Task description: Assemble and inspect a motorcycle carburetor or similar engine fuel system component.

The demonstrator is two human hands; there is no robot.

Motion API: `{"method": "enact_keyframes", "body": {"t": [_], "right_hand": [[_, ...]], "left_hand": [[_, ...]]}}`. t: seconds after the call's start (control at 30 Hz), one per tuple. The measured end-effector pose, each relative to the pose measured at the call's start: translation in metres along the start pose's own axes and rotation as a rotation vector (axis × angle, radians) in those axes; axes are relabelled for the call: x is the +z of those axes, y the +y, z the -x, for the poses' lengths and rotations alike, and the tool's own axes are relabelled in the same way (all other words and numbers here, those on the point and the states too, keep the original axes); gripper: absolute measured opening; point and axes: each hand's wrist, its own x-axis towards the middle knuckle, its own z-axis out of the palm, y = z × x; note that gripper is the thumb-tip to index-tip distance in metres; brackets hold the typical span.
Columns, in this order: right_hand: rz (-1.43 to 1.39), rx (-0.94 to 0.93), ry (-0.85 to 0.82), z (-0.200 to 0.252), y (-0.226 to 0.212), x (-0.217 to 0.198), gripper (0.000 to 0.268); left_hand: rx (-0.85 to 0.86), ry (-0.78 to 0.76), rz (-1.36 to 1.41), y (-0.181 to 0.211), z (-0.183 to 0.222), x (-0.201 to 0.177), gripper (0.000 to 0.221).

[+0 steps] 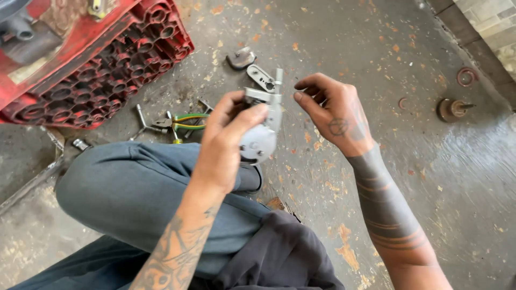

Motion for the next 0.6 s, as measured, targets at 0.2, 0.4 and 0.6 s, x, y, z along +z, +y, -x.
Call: {"method": "enact_keyframes", "body": {"t": [0.2, 0.4, 0.6], "right_hand": [[0.022, -0.236, -0.035, -0.030, -0.025, -0.010, 0.014], [0.055, -0.644, -0.088, -0.073, -0.109, 0.004, 0.016], [0.209, -0.904, -0.186, -0.081, -0.184, 0.060, 0.023]], "left_hand": [[0.118, 0.046, 0.118, 0.065, 0.013, -0.032, 0.032], [0.338, 0.253, 0.102, 0.130, 0.063, -0.068, 0.034], [0.430, 0.459, 0.082, 0.121, 0.111, -0.133, 0.029]]}}
